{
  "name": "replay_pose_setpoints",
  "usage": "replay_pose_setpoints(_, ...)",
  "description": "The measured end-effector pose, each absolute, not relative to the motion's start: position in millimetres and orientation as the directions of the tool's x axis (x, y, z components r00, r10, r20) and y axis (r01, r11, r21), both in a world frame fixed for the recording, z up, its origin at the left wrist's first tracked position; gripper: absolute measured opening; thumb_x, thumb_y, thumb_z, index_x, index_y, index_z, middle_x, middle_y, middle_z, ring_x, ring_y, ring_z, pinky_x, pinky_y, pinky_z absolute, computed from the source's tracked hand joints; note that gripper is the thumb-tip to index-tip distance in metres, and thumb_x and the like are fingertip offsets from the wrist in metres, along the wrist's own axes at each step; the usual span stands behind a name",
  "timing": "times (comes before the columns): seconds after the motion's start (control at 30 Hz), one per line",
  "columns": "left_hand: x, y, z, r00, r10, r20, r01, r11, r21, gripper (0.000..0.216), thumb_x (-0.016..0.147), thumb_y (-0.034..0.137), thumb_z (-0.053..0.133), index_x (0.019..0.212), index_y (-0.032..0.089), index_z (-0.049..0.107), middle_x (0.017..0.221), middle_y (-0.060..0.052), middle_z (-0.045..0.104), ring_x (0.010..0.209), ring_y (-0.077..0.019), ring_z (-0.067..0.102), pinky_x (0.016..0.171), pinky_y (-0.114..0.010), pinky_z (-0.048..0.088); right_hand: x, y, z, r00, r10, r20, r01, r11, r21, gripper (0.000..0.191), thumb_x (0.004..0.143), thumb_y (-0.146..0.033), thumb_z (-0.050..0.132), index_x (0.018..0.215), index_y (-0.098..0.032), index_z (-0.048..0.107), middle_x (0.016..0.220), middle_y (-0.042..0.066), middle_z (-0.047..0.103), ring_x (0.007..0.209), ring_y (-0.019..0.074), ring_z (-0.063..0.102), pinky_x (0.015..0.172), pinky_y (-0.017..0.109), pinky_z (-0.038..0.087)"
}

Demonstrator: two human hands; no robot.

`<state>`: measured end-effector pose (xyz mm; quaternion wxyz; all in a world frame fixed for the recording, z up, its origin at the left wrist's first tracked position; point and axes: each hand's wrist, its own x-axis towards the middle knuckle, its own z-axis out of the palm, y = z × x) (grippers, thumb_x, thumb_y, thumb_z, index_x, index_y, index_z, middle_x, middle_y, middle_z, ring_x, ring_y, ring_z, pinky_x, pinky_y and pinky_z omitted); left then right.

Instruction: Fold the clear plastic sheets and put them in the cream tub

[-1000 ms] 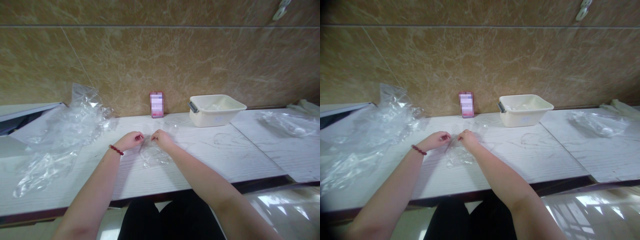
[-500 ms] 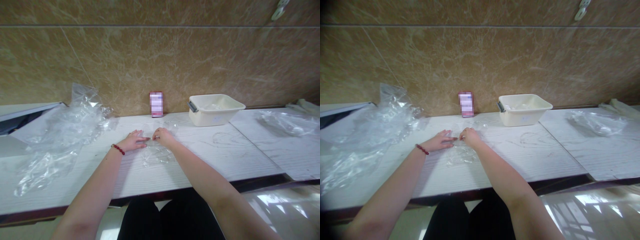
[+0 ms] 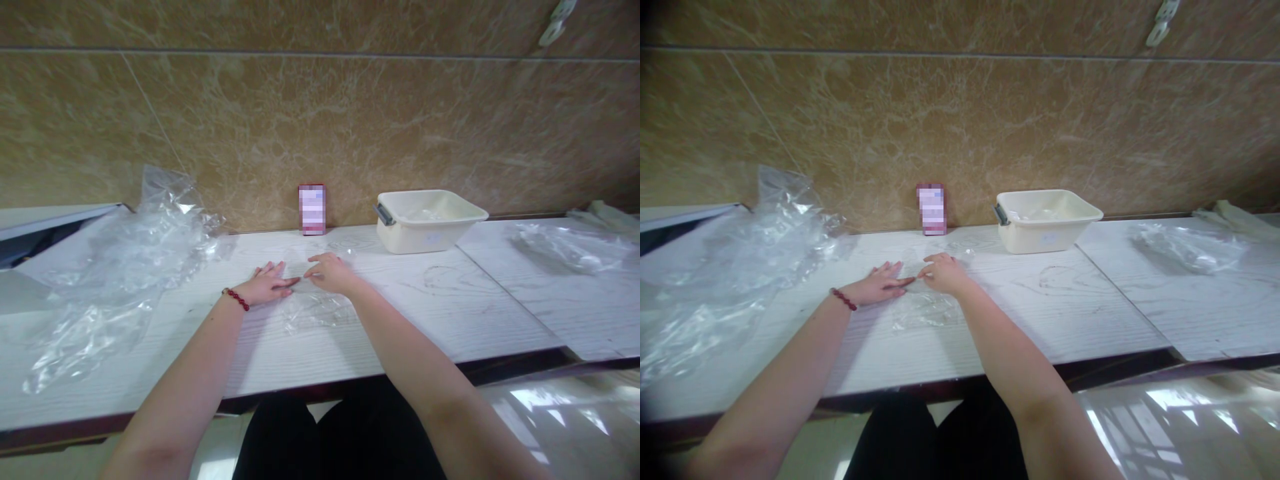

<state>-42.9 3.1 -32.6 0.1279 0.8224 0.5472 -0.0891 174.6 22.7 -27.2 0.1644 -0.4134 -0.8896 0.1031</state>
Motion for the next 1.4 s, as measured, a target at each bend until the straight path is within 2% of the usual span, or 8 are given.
replay_pose_setpoints(0.1,-43,2,-33,0.388,0.875,-0.291,0.922,-0.373,0.107,0.062,0.068,0.069,0.025,0.123,0.041,0.029,0.140,0.001,0.001,0.124,-0.0360,0.002,0.094,-0.052,0.007,176,20,-28,-0.638,0.761,0.120,0.702,0.638,-0.317,0.024,0.069,-0.042,0.054,0.092,-0.037,0.062,0.123,-0.002,0.042,0.112,0.0231,0.032,0.088,0.041,0.027)
replay_pose_setpoints(0.4,-42,-1,-29,0.377,0.869,-0.320,0.925,-0.374,0.073,0.085,0.056,0.075,0.034,0.129,0.036,0.015,0.139,-0.005,-0.003,0.123,-0.0361,-0.003,0.095,-0.052,0.006,189,31,-29,-0.574,0.819,-0.010,0.785,0.547,-0.290,0.036,0.063,-0.049,0.058,0.099,-0.040,0.057,0.129,-0.004,0.034,0.117,0.0248,0.028,0.094,0.043,0.020)
replay_pose_setpoints(0.67,-42,-5,-25,0.407,0.864,-0.296,0.911,-0.406,0.065,0.106,0.046,0.076,0.044,0.132,0.027,0.006,0.139,-0.012,-0.001,0.124,-0.0351,-0.004,0.095,-0.053,0.006,212,43,-20,-0.462,0.882,0.092,0.847,0.469,-0.249,0.031,0.071,-0.036,0.055,0.101,-0.029,0.058,0.109,0.003,0.054,0.105,0.0191,0.044,0.089,0.033,0.030)
replay_pose_setpoints(0.8,-27,-10,-21,0.424,0.894,-0.147,0.906,-0.418,0.073,0.093,0.059,0.073,0.034,0.132,0.021,0.011,0.138,-0.015,0.009,0.124,-0.0338,0.003,0.095,-0.052,0.010,231,45,-5,-0.360,0.932,0.038,0.884,0.354,-0.305,0.031,0.071,-0.033,0.053,0.101,-0.023,0.057,0.095,0.005,0.060,0.086,0.0165,0.054,0.076,0.027,0.039)
replay_pose_setpoints(0.93,7,-27,-19,0.597,0.801,0.041,0.798,-0.599,0.075,0.064,0.078,0.058,0.021,0.130,0.020,0.021,0.136,-0.009,0.021,0.126,-0.0237,0.011,0.099,-0.043,0.010,249,45,1,-0.356,0.934,-0.038,0.906,0.335,-0.258,0.025,0.069,-0.030,0.055,0.092,-0.020,0.060,0.088,0.004,0.061,0.080,0.0158,0.055,0.071,0.025,0.039)
replay_pose_setpoints(1.07,37,-43,-25,0.717,0.696,0.038,0.691,-0.717,0.092,0.052,0.084,0.046,0.013,0.130,0.023,0.019,0.137,-0.005,0.022,0.125,-0.0189,0.014,0.100,-0.040,0.009,267,49,-8,-0.304,0.952,-0.024,0.919,0.287,-0.272,0.024,0.071,-0.030,0.052,0.092,-0.020,0.059,0.085,0.003,0.061,0.078,0.0141,0.055,0.070,0.023,0.039)
replay_pose_setpoints(1.2,49,-50,-34,0.758,0.652,0.007,0.649,-0.755,0.099,0.055,0.081,0.053,0.016,0.130,0.026,0.020,0.139,-0.005,0.014,0.126,-0.0236,0.006,0.099,-0.044,0.006,275,59,-22,-0.147,0.989,-0.028,0.963,0.136,-0.233,0.028,0.074,-0.031,0.049,0.095,-0.017,0.059,0.088,0.007,0.061,0.082,0.0168,0.055,0.073,0.025,0.039)
replay_pose_setpoints(1.4,53,-59,-35,0.786,0.617,-0.025,0.615,-0.779,0.124,0.058,0.078,0.057,0.018,0.129,0.029,0.022,0.139,-0.008,0.010,0.126,-0.0280,0.002,0.098,-0.050,0.002,259,70,-41,0.000,0.989,0.150,0.978,0.031,-0.207,0.040,0.075,-0.046,0.044,0.099,-0.019,0.060,0.098,0.013,0.055,0.092,0.0224,0.051,0.080,0.034,0.035)
